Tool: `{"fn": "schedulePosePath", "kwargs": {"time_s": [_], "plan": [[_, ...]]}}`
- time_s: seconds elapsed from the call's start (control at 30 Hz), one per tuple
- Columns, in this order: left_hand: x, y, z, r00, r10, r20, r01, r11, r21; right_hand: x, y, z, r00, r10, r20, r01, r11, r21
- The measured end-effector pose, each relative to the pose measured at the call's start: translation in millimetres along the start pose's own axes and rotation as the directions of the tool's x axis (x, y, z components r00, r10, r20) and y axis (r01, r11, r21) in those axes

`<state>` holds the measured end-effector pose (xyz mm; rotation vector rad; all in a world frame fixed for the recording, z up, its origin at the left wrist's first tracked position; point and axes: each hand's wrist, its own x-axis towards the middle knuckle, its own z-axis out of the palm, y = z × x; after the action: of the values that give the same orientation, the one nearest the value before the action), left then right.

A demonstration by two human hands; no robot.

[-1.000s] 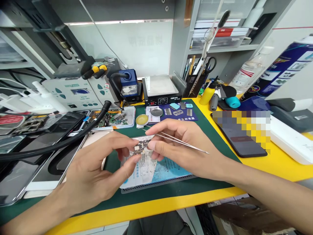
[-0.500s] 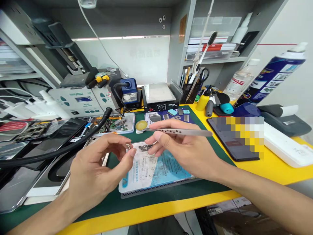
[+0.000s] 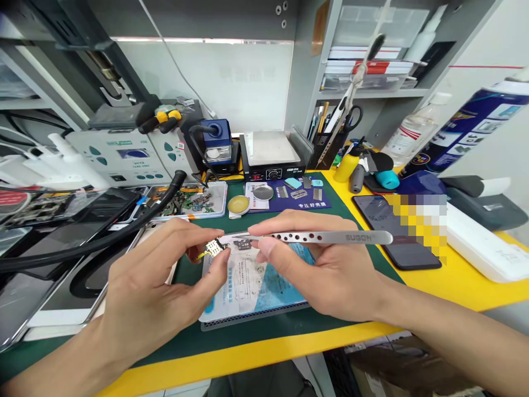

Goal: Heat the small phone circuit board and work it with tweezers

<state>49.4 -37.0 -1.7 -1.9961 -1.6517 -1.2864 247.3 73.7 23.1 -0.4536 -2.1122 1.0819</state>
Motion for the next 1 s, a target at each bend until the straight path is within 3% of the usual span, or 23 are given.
{"fn": "schedulePosePath", "kwargs": {"time_s": [0.4,0.6,0.87,1.0], "plan": [[-1.3,-0.3,0.7,1.000,0.018,0.013,-0.019,0.998,0.054,-0.2,0.2,-0.4,0.995,-0.094,0.045,0.099,0.990,-0.102],[-1.9,-1.4,0.5,0.999,0.046,0.027,-0.048,0.995,0.089,0.6,-0.5,-0.1,0.995,-0.083,0.048,0.089,0.987,-0.132],[-3.1,-0.2,0.6,0.998,0.016,0.053,-0.017,1.000,0.023,-0.1,-0.5,1.8,0.992,-0.111,0.062,0.119,0.982,-0.145],[-1.1,3.3,0.0,0.991,-0.074,0.108,0.087,0.989,-0.121,-3.0,2.2,1.9,0.991,-0.113,0.066,0.123,0.976,-0.179]]}}
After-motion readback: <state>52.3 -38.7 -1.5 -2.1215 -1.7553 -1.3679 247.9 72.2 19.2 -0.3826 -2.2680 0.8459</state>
